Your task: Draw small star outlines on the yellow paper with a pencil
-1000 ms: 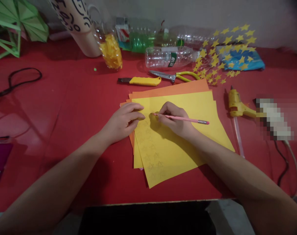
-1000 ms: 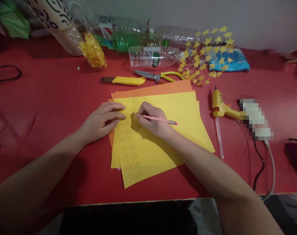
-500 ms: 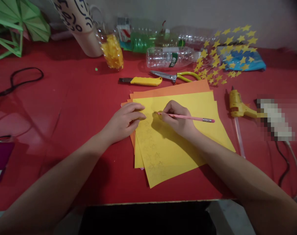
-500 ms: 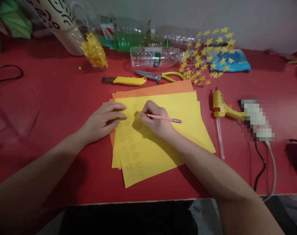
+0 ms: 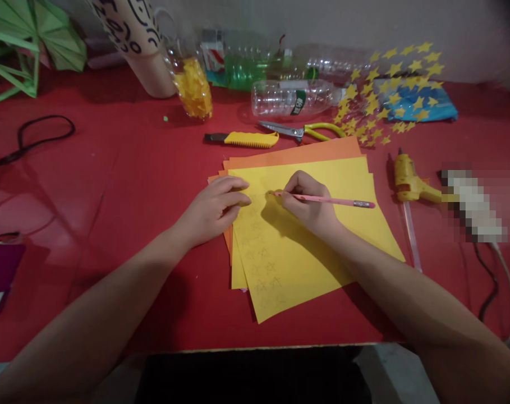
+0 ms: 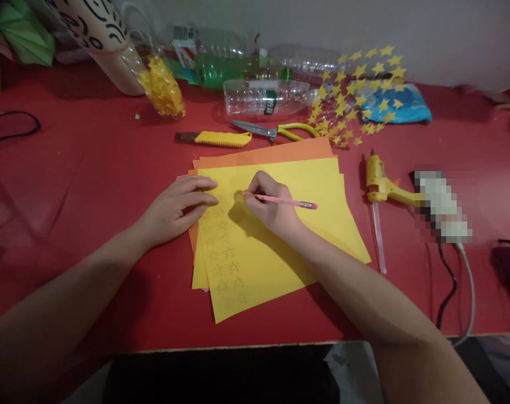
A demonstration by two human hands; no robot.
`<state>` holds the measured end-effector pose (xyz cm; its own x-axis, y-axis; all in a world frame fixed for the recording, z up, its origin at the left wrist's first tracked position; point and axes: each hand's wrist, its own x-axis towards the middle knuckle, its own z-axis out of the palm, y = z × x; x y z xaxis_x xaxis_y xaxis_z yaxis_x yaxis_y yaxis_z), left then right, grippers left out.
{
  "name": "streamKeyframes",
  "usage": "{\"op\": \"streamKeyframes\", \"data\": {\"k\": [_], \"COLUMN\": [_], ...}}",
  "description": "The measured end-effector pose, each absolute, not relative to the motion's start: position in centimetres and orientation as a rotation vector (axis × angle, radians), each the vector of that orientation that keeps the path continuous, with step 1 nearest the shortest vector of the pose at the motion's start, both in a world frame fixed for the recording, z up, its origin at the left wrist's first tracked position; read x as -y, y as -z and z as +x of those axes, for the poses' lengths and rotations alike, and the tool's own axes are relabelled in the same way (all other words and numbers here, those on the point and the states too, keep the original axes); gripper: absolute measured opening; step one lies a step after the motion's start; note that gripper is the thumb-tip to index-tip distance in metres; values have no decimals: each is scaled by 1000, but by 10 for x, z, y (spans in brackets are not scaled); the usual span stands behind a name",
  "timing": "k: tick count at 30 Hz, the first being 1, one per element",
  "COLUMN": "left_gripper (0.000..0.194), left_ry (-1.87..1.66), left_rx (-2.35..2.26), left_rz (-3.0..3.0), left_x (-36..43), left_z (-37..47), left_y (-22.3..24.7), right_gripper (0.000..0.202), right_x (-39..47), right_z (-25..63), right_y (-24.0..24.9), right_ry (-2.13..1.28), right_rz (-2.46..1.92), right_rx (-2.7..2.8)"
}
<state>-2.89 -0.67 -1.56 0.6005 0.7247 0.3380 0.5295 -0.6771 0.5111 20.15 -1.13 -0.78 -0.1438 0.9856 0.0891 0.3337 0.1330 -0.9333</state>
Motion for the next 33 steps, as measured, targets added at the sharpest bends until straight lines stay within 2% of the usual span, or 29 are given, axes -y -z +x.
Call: {"op": "streamKeyframes", "data": {"k": [33], "left_gripper": [26], "left_ry": [-775], "left_rx": [-987], "left_rz": [2482], "left_x": [6], "left_z": [-29], "left_y": [15], "right_gripper": [19], "right_x": [15], "right_z": [202], "right_y": [6], "right_ry": [-1049], "right_rz": [-1216], "right_rx": [1815]}}
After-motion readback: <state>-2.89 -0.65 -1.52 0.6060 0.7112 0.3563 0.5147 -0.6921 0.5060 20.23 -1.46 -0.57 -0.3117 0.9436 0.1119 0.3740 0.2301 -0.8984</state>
